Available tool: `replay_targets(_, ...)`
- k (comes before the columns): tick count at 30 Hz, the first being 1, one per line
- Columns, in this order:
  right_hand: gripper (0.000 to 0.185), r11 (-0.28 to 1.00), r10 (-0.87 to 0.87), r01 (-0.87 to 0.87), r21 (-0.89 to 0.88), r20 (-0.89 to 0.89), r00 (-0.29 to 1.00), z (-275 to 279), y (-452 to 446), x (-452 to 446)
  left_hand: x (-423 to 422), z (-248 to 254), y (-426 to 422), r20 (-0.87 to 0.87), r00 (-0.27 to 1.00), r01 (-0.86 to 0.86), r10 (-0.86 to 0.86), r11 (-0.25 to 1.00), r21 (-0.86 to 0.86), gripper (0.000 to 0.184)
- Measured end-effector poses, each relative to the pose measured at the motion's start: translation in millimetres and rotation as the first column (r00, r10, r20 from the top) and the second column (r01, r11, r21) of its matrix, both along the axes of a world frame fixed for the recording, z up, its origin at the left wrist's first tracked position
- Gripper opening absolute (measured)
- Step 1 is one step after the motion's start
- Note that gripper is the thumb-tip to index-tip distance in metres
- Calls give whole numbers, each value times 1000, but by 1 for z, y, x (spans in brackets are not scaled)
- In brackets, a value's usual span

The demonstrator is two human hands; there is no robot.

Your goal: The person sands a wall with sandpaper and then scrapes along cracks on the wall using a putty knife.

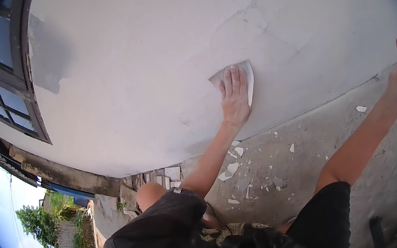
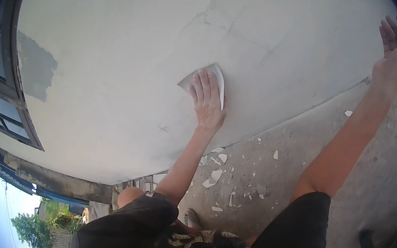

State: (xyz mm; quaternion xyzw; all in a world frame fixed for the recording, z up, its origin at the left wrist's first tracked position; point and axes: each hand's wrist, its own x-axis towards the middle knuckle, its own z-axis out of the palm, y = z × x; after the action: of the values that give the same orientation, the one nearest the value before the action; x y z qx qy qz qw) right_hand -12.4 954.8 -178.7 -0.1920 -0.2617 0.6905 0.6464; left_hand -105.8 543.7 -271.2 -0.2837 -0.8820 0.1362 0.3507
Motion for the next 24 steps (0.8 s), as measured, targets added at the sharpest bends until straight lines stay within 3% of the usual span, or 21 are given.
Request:
replay_targets(2, 33, 998, -26, 27, 55, -26, 999, -17, 17, -3, 11, -57, -46, 123, 992, -15, 12, 1000, 25, 77)
replay_targets(5, 34, 996, 9, 0, 93, -97, 995, -33, 21, -17, 6, -42, -31, 109, 994, 21, -29, 997, 80, 75)
replay_targets(7, 34, 994, 0, 13, 108, -124, 992, -35, 18, -20, -4, 19, 22, -80, 982, 185, -169, 933, 310, 75)
replay_targets(9, 36, 992, 21, -12, 129, -72, 997, -18, -10, -26, -17, 104, 83, -260, 945, 295, -200, 865, 406, 73)
replay_targets(12, 53, 979, 107, -124, 161, 110, 988, 8, -57, -19, -22, 99, 83, -242, 958, 177, -152, 981, 85, 72)
replay_targets(13, 53, 979, 100, -117, 166, 109, 989, 7, -55, -19, -16, 61, 60, -148, 963, 239, -227, 969, 69, 66)
replay_targets(14, 52, 979, 104, -121, 165, 109, 989, 6, -54, -23, -12, 10, 25, -81, 974, 208, -212, 977, -52, 64)
replay_targets(17, 50, 976, 94, -107, 188, 76, 993, 8, -48, -25, 8, -95, -66, 79, 997, 51, -22, 920, -389, 58)
replay_targets(20, 50, 976, 42, -54, 210, 63, 997, 19, -35, -6, 3, -80, -58, 194, 977, 123, -85, 973, -195, 62)
replay_targets(21, 50, 975, 20, -34, 217, 66, 998, 21, -32, -2, -3, -50, -33, 77, 980, 187, -185, 982, -17, 65)
replay_targets(22, 50, 944, -154, 136, 299, 36, 987, 12, -31, -11, -6, -5, 5, -46, 968, 252, -248, 956, 152, 68)
replay_targets(23, 50, 883, -308, 286, 373, -2, 951, -2, -30, -25, -13, 48, 44, -137, 963, 255, -230, 946, 200, 71)
replay_targets(24, 49, 918, -236, 229, 324, -17, 972, -14, -17, -24, -19, 80, 67, -232, 951, 260, -203, 933, 249, 74)
